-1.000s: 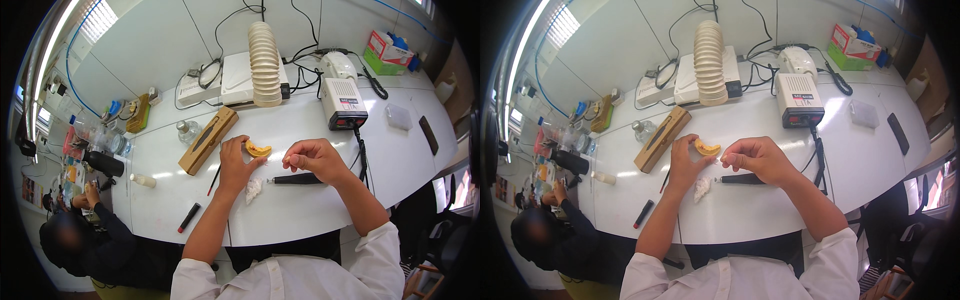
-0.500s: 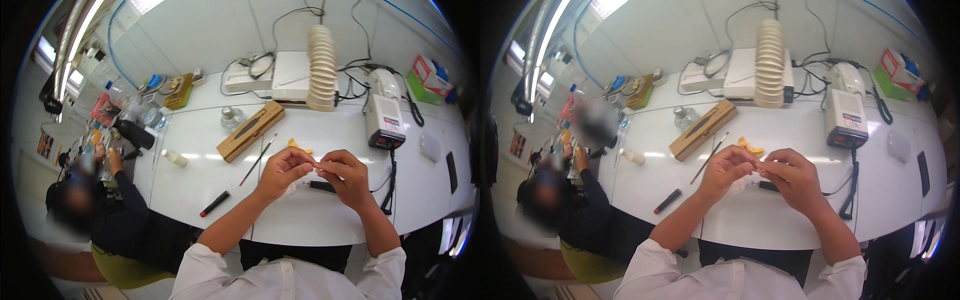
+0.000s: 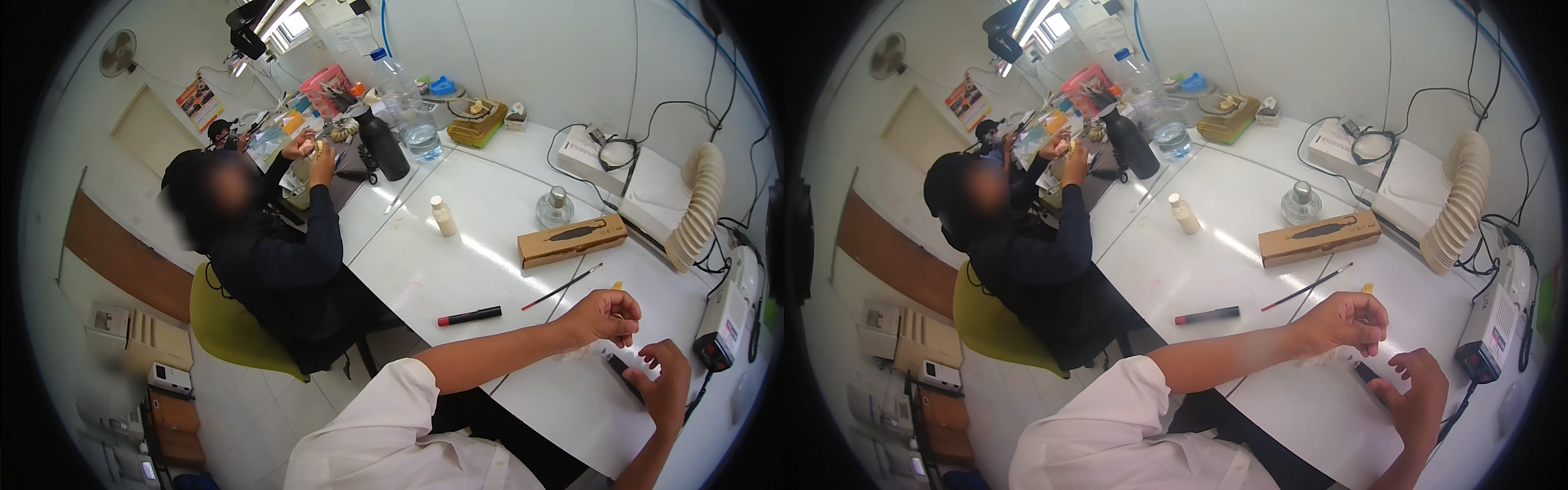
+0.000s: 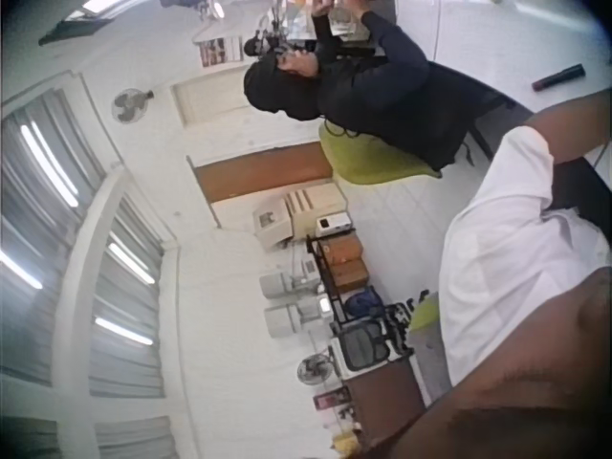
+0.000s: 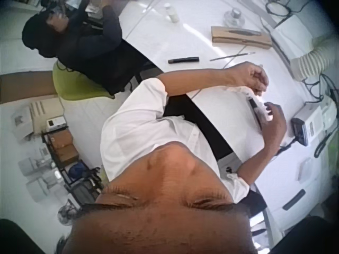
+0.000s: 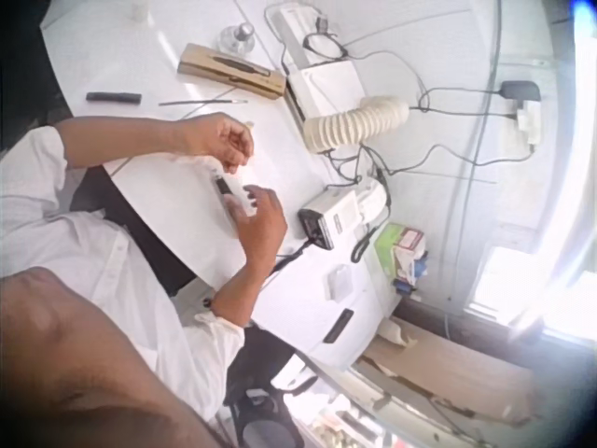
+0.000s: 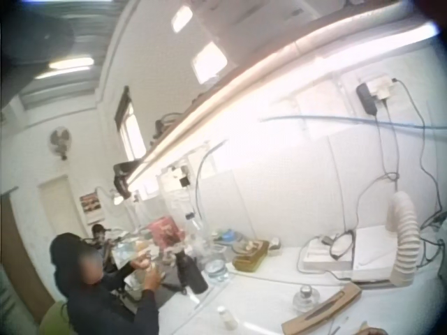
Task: The person assembles a dental prosthesis by fitting a small metal component into a yellow dental cast. They use a rotary tool to grind and adjust the metal piece, then repeatedly test the fit by placing it into the cast. The person also handles a pink denture base, comparing it with the yellow cast and placing it into a basket.
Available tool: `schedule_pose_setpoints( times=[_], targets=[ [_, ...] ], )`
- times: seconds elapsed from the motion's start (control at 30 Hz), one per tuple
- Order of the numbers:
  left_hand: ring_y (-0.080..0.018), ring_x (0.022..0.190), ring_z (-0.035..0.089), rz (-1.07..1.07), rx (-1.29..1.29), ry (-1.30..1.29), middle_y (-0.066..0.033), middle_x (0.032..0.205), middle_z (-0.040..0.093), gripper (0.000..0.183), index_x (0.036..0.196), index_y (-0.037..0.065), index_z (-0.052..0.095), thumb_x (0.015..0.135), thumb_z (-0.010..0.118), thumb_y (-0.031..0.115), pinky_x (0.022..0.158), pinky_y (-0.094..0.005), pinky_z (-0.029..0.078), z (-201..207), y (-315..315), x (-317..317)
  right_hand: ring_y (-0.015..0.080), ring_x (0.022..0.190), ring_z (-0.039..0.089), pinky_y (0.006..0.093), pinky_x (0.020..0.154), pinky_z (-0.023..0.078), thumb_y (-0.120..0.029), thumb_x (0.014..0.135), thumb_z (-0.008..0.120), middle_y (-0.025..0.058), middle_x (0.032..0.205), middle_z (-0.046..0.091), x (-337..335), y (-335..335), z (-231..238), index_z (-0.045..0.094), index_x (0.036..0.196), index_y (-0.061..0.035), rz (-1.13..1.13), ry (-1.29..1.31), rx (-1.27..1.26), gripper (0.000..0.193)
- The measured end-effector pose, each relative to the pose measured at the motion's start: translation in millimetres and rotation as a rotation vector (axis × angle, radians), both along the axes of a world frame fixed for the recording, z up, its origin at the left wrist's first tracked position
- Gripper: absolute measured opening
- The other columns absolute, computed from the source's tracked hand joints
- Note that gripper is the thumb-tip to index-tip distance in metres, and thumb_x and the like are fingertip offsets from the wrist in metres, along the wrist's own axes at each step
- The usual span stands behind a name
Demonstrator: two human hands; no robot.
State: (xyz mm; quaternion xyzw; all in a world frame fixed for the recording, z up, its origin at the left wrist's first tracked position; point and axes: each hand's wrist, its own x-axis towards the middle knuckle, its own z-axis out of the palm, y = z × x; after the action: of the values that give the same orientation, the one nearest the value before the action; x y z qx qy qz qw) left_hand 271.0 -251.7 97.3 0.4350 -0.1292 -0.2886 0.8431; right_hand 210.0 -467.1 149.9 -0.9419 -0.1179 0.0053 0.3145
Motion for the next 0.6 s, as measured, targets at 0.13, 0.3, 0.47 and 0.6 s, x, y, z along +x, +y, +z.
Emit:
schedule_pose_setpoints(
  times=[0.13,0.3,0.47,0.6],
  targets=[
    [-0.0153,0.085,0.066,0.008,-0.094,-0.026,-0.0044,0.097,0.061,0.018,0.103,0.004,0.061,0.089,0.072,0.005,0.08,-0.0326,0.056,-6,-2,5,0.0275,0.076,0.064,0.0382,0.07,0.05,-0.014,0.054,0.09,0.0096,0.086,0.066,1,-1,-6,0.067,0.088,-0.0025,0.095,0.15,-0.16,0.042],
    [-0.0179,0.092,0.067,0.003,-0.126,0.022,-0.0048,0.1,0.061,0.022,0.105,0.005,0.061,0.087,0.074,0.005,0.085,-0.0332,0.056,-1,4,9,0.0327,0.079,0.061,0.0411,0.074,0.048,-0.007,0.07,0.077,0.0134,0.086,0.064,2,-10,-13,0.062,0.094,-0.0007,0.098,0.098,-0.13,0.029],
    [-0.0176,0.093,0.066,0.01,-0.128,0.039,-0.0049,0.1,0.062,0.024,0.105,0.006,0.061,0.086,0.076,0.004,0.085,-0.0329,0.054,8,10,8,0.0328,0.076,0.056,0.0422,0.071,0.044,-0.002,0.08,0.06,0.0157,0.08,0.059,2,-19,-9,0.055,0.1,0.0006,-0.028,-0.005,0.052,0.021],
    [-0.0163,0.093,0.065,-0.008,-0.112,0.0,-0.0045,0.099,0.063,0.025,0.104,0.007,0.062,0.084,0.077,0.003,0.082,-0.0318,0.052,-3,7,10,0.024,0.068,0.048,0.0369,0.064,0.04,-0.004,0.084,0.058,0.0109,0.074,0.052,3,-12,-5,0.051,0.094,0.0003,-0.075,-0.027,0.209,0.013]
  ],
)
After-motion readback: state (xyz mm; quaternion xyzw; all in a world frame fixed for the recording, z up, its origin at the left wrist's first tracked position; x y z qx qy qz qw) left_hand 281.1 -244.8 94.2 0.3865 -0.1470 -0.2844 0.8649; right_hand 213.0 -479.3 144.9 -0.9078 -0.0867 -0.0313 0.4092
